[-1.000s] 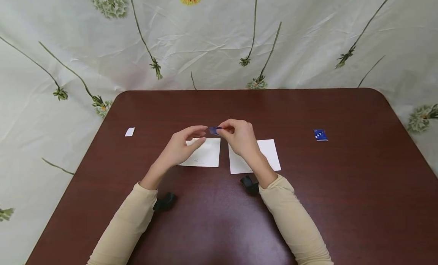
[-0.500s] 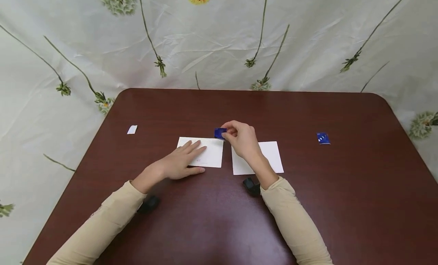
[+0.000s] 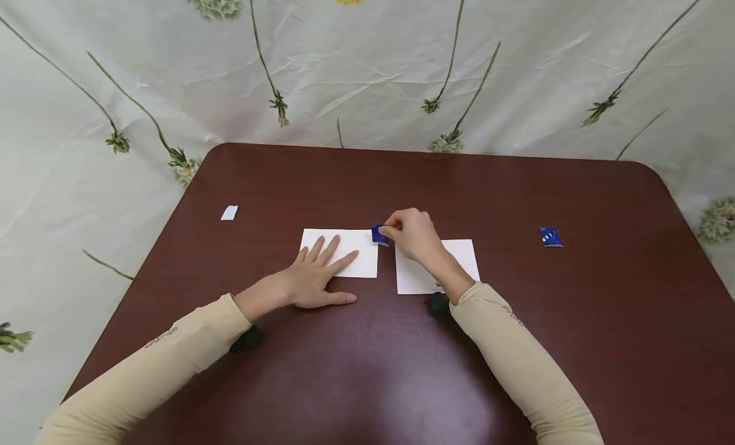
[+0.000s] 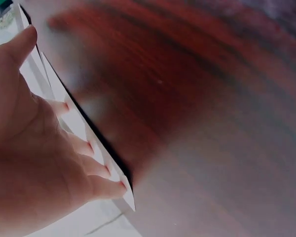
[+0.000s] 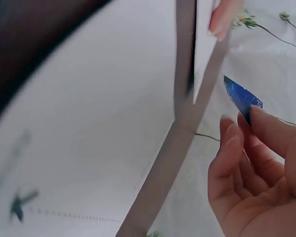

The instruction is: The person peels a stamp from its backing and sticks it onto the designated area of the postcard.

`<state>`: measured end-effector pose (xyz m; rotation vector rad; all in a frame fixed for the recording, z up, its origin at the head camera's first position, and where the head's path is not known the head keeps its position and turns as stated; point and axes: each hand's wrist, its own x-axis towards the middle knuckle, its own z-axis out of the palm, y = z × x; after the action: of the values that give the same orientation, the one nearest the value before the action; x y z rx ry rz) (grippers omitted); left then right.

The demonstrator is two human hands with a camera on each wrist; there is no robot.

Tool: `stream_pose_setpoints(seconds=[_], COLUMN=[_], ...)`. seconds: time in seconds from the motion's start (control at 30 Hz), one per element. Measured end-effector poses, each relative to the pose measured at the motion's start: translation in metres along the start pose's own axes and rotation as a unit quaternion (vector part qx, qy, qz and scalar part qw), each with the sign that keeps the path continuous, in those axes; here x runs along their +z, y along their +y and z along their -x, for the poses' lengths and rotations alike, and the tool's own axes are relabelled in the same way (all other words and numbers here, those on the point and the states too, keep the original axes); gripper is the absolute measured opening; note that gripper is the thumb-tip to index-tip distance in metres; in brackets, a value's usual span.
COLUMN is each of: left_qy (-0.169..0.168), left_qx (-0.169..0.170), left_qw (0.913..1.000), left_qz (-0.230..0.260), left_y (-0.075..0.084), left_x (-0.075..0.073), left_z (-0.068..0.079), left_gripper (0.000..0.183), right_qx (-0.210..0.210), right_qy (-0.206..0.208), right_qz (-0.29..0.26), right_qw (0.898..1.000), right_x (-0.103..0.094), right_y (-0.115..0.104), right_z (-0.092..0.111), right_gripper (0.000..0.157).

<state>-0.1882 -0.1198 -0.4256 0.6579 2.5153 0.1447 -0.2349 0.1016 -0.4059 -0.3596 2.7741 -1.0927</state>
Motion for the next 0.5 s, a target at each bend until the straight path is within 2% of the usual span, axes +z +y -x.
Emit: stream_pose_setpoints(seconds=[0.1,0.23,0.5], left_qy=[-0.001,0.004,0.016], left_qx=[-0.008,-0.010,-0.005], left_qw=[1.0000,0.9997,0.9995], left_qz=[-0.005,-0.022,-0.026], left_y=[0.003,0.004,0.003], left_x=[0.000,0.001,0.004], left_z=[-0.001,-0.001,0.001], left_gripper=[0.087,0.089,0.090], right_qx=[0.024,0.030,0.055], right_qy=[-0.041,-0.082,-0.145], right_qz=[-0.021,-0.047,-0.070], right_qw=[0.999,0.995,0.985], right_x=[-0.002,-0.001,0.005], right_y=[0.000,-0.001,-0.008], right_z=[-0.009,-0.021,-0.040], right_gripper=[0.016,0.015,0.025])
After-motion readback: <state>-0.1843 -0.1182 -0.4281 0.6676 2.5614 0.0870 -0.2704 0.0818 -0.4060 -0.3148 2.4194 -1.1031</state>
